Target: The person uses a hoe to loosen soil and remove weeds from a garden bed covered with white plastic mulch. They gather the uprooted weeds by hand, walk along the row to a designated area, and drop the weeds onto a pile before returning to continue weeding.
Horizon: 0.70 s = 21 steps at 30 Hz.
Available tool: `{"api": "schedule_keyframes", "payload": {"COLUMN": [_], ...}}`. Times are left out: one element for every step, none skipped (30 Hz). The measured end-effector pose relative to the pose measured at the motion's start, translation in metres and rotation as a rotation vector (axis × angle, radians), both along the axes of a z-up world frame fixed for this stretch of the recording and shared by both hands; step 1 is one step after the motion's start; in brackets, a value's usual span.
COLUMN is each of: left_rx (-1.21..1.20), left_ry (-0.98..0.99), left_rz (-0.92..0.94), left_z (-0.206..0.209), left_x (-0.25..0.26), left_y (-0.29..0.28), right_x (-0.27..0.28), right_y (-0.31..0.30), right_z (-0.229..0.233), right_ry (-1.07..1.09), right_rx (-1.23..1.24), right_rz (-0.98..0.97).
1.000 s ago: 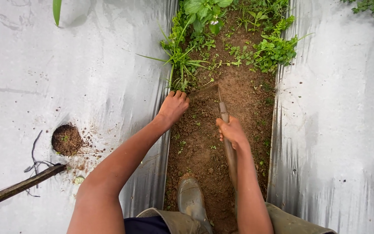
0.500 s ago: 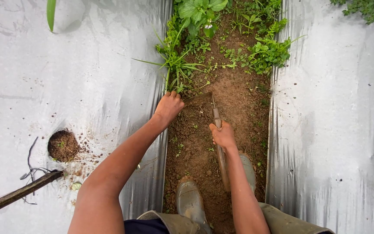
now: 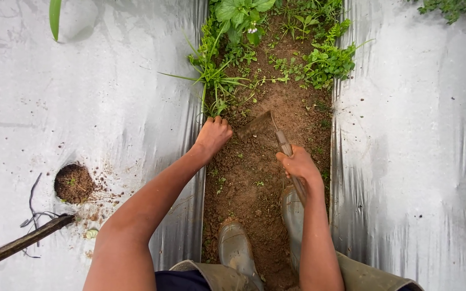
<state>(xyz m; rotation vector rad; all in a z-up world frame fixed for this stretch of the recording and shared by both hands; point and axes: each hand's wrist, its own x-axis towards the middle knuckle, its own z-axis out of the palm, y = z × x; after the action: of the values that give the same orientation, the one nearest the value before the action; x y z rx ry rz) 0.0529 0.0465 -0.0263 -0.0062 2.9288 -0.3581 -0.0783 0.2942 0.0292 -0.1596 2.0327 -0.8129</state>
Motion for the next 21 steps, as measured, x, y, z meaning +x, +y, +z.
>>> {"api": "schedule_keyframes", "payload": {"left_rx": [0.004,0.008,0.008,0.012,0.015,0.014,0.025,0.035,0.034,0.025,0.017,0.015,0.036,0.057,0.055,0.095,0.133,0.13,0.171,0.212,0.209], "left_ry": [-0.039,-0.078,-0.076,-0.074,-0.073,-0.072,-0.08,-0.087,-0.086,-0.044,-0.003,-0.003,-0.009,-0.014,-0.016,-0.022,-0.027,-0.027,-0.016,-0.004,-0.005], "left_rz": [0.004,0.008,0.007,0.003,0.001,0.003,0.008,0.012,0.014,0.02,0.027,0.032,0.041,0.05,0.055,0.075,0.09,0.091,0.115,0.139,0.141], "left_z": [-0.001,-0.002,0.001,0.003,0.006,0.008,0.01,0.012,0.01,0.009,0.008,0.004,0.001,-0.003,-0.004,-0.005,-0.005,-0.012,-0.018,-0.025,-0.02], "left_x": [-0.002,-0.005,-0.005,-0.005,-0.004,-0.004,-0.002,0.0,0.003,0.006,0.01,0.011,0.013,0.015,0.017,0.017,0.016,0.016,0.016,0.017,0.017], "left_y": [0.0,-0.001,0.001,0.004,0.005,0.005,0.005,0.005,0.005,0.004,0.004,0.003,0.002,0.001,0.001,0.001,0.001,0.001,0.0,-0.001,0.0], "right_x": [-0.006,-0.012,-0.004,0.003,0.01,0.013,0.017,0.021,0.024,0.027,0.03,0.034,0.04,0.046,0.049,0.052,0.054,0.055,0.056,0.057,0.054], "right_y": [0.008,0.015,0.012,0.009,0.005,0.006,0.008,0.01,0.006,0.002,-0.002,-0.01,-0.017,-0.025,-0.026,-0.026,-0.026,-0.028,-0.03,-0.032,-0.033], "right_z": [-0.011,-0.022,-0.019,-0.017,-0.014,-0.032,-0.051,-0.069,-0.07,-0.071,-0.073,-0.08,-0.088,-0.096,-0.094,-0.092,-0.09,-0.086,-0.083,-0.079,-0.065], "right_ry": [-0.013,-0.026,-0.024,-0.044,-0.065,-0.064,-0.035,-0.005,-0.004,0.002,0.007,0.007,0.007,0.006,0.004,0.003,0.005,0.004,-0.016,-0.036,-0.039], "right_rx": [0.057,0.114,0.114,0.094,0.074,0.073,-0.012,-0.096,-0.097,-0.123,-0.15,-0.152,-0.192,-0.232,-0.234,-0.216,-0.2,-0.203,-0.2,-0.196,-0.198], "right_rz": [0.079,0.157,0.157,0.105,0.056,0.057,-0.021,-0.099,-0.097,-0.141,-0.182,-0.178,-0.204,-0.231,-0.226,-0.232,-0.242,-0.242,-0.259,-0.276,-0.274]}}
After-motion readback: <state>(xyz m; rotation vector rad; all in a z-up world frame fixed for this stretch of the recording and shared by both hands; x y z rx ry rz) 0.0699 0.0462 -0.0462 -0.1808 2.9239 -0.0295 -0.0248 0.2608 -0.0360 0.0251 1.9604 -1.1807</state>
